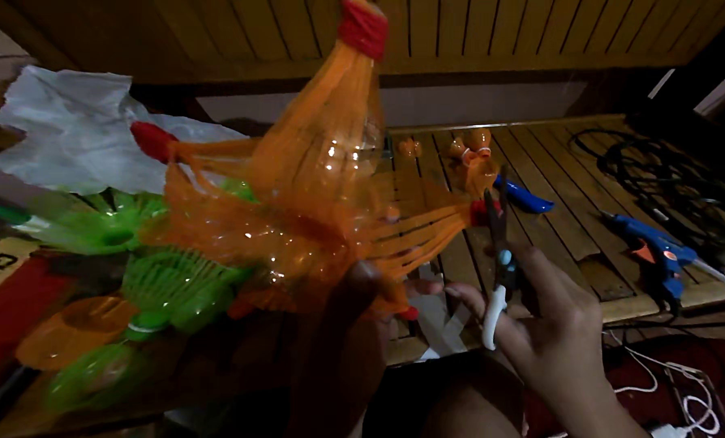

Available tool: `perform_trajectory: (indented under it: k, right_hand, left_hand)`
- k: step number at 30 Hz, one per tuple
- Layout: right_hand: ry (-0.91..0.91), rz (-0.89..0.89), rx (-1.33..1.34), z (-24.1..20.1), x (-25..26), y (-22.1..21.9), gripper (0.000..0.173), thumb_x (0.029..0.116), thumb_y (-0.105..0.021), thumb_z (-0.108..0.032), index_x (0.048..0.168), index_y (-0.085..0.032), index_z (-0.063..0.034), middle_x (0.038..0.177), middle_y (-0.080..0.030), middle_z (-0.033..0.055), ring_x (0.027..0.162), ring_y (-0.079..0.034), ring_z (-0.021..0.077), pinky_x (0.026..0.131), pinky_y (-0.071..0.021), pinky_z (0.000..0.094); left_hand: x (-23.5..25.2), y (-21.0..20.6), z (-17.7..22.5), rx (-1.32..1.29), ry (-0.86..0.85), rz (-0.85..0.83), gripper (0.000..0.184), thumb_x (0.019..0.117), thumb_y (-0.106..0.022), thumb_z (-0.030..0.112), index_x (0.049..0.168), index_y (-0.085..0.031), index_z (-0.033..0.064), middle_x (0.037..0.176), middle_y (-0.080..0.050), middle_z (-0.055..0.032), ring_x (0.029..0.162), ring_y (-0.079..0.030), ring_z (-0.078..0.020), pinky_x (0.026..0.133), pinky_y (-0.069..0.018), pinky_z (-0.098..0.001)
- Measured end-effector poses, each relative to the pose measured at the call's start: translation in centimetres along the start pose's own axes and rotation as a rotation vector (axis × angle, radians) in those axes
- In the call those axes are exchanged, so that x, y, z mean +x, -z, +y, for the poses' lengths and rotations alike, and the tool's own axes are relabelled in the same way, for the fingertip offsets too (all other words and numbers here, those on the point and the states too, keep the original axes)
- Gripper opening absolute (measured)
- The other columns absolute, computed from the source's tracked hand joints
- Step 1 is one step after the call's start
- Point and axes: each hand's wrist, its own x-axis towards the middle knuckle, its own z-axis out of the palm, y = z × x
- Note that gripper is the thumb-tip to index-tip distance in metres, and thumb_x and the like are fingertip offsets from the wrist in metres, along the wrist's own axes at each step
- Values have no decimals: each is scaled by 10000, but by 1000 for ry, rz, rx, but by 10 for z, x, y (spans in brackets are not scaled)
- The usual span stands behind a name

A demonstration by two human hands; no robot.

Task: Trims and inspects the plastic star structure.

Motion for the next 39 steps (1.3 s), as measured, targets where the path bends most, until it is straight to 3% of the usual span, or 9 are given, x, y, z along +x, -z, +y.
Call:
perform_trajectory:
  k: [3,15,24,27,29,32,35,37,39]
  right_hand:
    - [1,2,3,0,0,-1,482,951,-678,-467,1021,-707,9,685,-611,70,589,-509,83,536,-408,190]
    - [20,50,-40,0,-1,-4,442,946,-691,-414,957,-698,28,618,-578,65,529,-486,61,504,-389,166]
    - [44,84,-68,2,-2,-8,325,930,-704,-300,941,-690,25,623,-597,78,530,-518,79,512,-413,166]
    - [18,74,-42,1,-2,-9,333,927,-717,-304,928,-689,28,633,-608,83,541,-528,69,528,-421,157]
    - [-59,-14,116,0,-1,-6,430,948,-702,-397,955,-663,31,669,-608,48,575,-519,3,550,-430,118]
    - [-263,-198,507,-4,4,3,530,938,-648,-552,1029,-632,-30,753,-583,-98,648,-511,-123,570,-435,64]
    - [-386,-243,633,1,9,7,447,942,-654,-547,1025,-625,-108,752,-566,-147,629,-514,-117,548,-445,71]
    - [-417,-287,337,11,11,9,435,946,-663,-524,1041,-650,-100,715,-568,-102,594,-508,-60,528,-434,131]
    - [-491,-457,15,23,16,10,399,958,-694,-382,1138,-674,-26,763,-647,81,662,-610,183,598,-512,384]
  left_hand:
    - [-1,-1,1,-26,-7,-6,335,920,-710,409,1163,-707,179,1062,-756,-6,935,-752,-175,776,-647,-347]
    - [1,-5,1,-25,-6,-11,303,933,-694,399,1166,-725,209,1059,-756,19,946,-747,-146,781,-645,-332]
    - [1,-7,-1,-63,15,53,274,895,-746,396,1087,-723,201,974,-750,34,890,-749,-136,759,-654,-361]
    - [2,-5,-4,-98,10,28,285,914,-721,397,1122,-718,203,1027,-751,22,925,-749,-145,753,-654,-359]
    - [3,-6,-4,-103,11,35,287,912,-723,398,1127,-713,209,1024,-747,24,916,-747,-140,746,-654,-352]
    - [2,-5,-6,-125,30,35,311,929,-700,425,1172,-709,232,1065,-746,33,963,-742,-137,773,-651,-354]
    - [2,-4,-6,-116,37,27,321,927,-690,442,1145,-713,207,1038,-753,14,932,-748,-148,756,-650,-344]
    - [2,-3,-6,-114,34,14,320,933,-686,430,1144,-714,191,1037,-755,1,934,-750,-158,752,-651,-347]
    - [2,-6,-3,-98,43,58,299,912,-720,413,1105,-706,185,998,-755,5,894,-755,-159,722,-658,-359]
